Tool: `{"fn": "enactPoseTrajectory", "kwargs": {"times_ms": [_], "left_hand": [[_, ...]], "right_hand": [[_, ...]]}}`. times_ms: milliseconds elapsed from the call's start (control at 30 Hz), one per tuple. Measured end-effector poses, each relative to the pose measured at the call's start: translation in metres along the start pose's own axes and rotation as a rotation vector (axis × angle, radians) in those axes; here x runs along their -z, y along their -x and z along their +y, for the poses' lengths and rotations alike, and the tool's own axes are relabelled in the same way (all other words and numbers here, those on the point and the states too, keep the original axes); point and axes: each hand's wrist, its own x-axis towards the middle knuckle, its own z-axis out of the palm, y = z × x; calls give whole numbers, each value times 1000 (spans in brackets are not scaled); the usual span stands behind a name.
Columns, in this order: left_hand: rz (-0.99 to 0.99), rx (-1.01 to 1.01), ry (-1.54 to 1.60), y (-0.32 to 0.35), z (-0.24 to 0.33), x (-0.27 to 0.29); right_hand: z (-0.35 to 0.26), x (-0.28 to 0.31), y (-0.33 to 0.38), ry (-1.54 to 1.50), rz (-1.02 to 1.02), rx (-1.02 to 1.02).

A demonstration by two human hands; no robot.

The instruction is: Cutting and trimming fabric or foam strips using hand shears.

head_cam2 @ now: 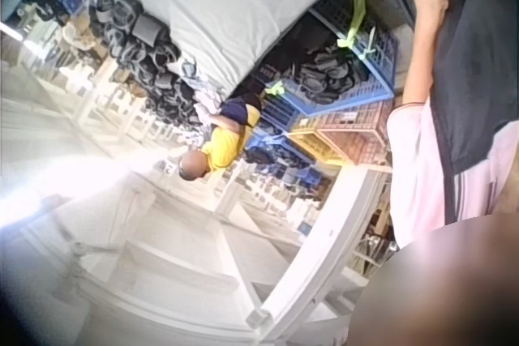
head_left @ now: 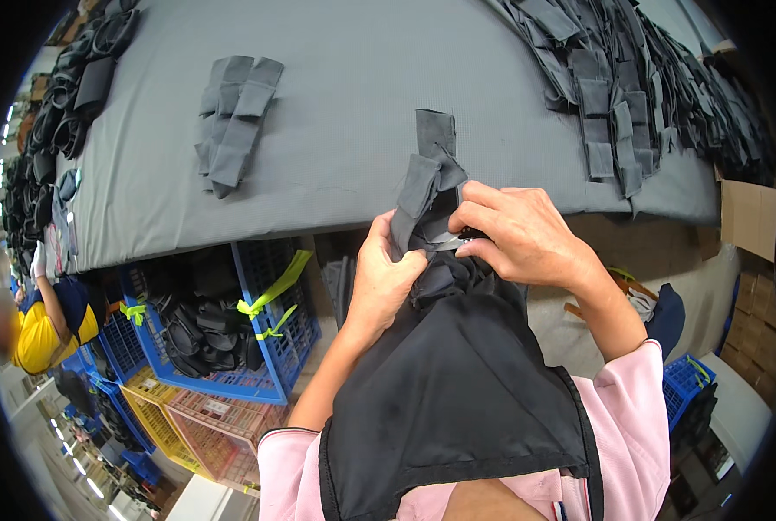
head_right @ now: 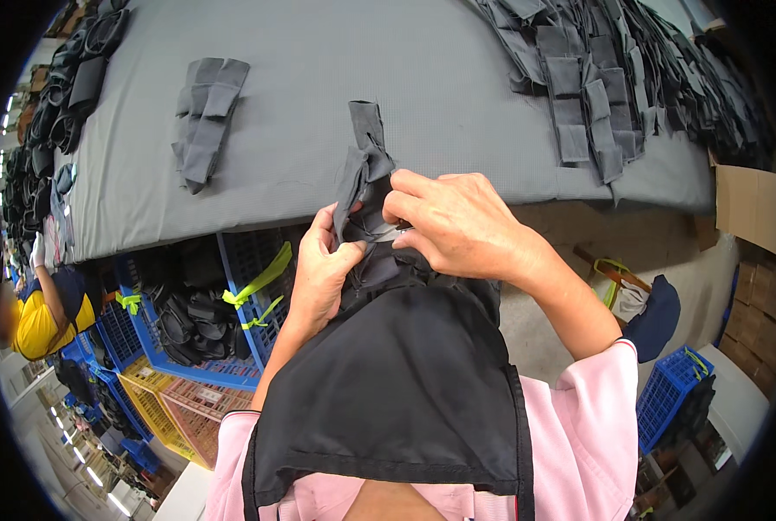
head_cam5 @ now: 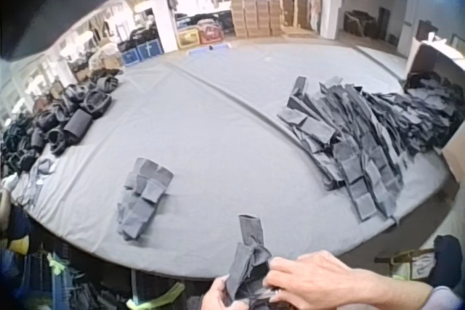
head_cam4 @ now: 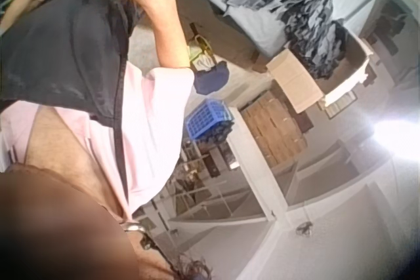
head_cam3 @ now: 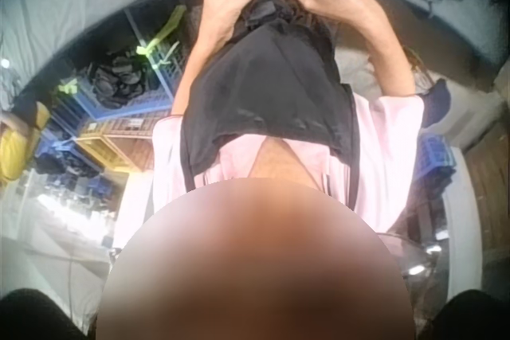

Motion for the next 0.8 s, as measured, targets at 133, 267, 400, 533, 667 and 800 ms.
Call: {"fn": "enactPoseTrajectory", "kwargs": {"times_ms": [133,267,400,533,667,800], "left_hand": [[3,12,-21,-1,-2,-1],[9,16,17,0,-4,-2],[1,7,55,-2,-3,0],[18,-18,-5,-4,-8,2],[-76,114,229,-7,-6,8],[-105,73,391,-9,-9,10]], "right_hand": [[-2,4,0,22,-28,-10],[-2,2,4,-2,-13,-65],[-12,-4,11,-48,163,-113],[-13,-13,8,34,186,-107],[-10,-22,10,-287,387,-214],[-9,-45,-2,-712,467,-366]]}}
